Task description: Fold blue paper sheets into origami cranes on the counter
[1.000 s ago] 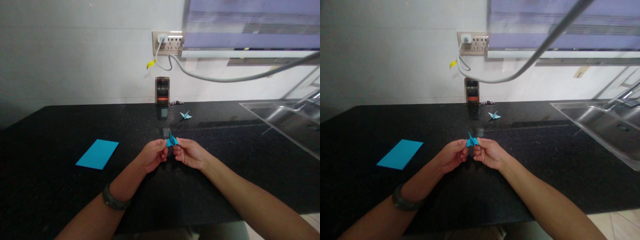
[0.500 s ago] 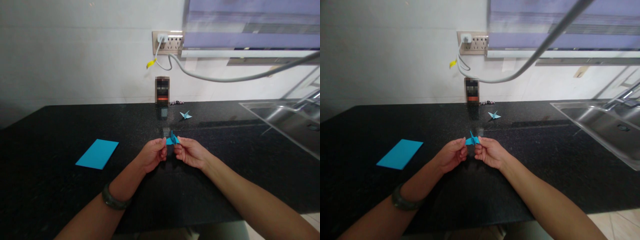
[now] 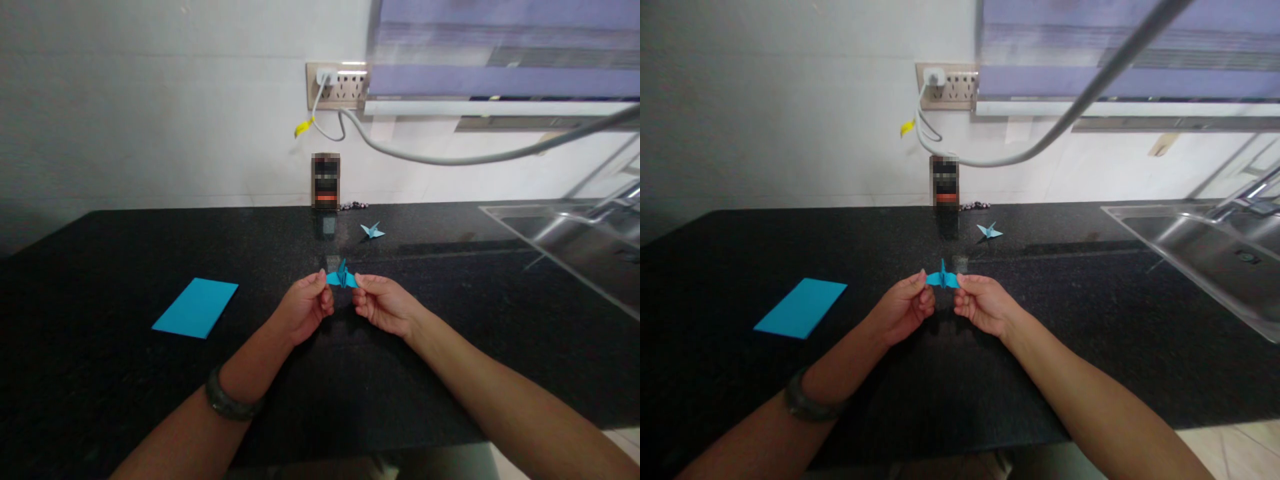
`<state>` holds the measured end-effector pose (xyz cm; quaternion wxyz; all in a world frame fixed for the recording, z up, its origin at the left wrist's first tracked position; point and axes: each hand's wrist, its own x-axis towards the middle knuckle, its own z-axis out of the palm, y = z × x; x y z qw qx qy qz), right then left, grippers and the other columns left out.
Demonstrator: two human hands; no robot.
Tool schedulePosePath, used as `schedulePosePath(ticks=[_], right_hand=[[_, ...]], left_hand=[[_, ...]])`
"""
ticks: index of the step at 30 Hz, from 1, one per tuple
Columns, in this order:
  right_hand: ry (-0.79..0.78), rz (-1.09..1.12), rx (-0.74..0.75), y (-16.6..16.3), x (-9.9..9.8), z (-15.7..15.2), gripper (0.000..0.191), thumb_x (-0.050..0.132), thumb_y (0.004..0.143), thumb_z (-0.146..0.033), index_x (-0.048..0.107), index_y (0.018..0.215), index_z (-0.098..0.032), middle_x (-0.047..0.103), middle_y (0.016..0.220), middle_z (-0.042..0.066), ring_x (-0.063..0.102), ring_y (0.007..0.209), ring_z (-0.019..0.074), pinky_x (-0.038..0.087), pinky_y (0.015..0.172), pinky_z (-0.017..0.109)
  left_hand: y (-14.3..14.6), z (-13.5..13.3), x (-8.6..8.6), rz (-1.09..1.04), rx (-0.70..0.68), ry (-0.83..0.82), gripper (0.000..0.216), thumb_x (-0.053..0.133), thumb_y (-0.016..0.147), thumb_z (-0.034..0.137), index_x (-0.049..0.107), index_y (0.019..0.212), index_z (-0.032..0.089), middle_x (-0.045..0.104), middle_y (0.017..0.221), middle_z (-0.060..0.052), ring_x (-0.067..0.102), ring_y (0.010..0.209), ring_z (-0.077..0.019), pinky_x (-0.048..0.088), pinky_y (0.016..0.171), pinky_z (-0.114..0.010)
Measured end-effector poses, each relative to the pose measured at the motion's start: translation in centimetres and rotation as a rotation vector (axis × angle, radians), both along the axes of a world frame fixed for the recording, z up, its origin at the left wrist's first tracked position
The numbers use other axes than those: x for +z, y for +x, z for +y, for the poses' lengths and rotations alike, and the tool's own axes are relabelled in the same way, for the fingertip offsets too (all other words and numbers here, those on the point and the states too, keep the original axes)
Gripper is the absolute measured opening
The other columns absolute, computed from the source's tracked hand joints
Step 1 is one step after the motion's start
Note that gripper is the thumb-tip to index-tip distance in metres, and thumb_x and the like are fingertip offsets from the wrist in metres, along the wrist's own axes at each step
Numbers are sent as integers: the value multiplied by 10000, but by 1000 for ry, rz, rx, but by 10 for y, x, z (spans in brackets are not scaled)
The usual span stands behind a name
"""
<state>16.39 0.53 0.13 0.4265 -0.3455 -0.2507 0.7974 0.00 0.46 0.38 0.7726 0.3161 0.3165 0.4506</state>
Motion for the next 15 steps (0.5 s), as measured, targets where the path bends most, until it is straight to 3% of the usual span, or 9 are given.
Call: schedulePosePath(ticks=[15], right_hand=[[-66, -138, -49, 0, 1, 2, 277, 568, 826, -231, 492, 582, -126, 482, 417, -46, 479, 332, 50, 469, 353, 147]], left_hand=[[1, 0, -1, 98, 27, 6, 322, 596, 765, 371, 411, 602, 163, 407, 429, 63, 362, 390, -51, 323, 415, -173]])
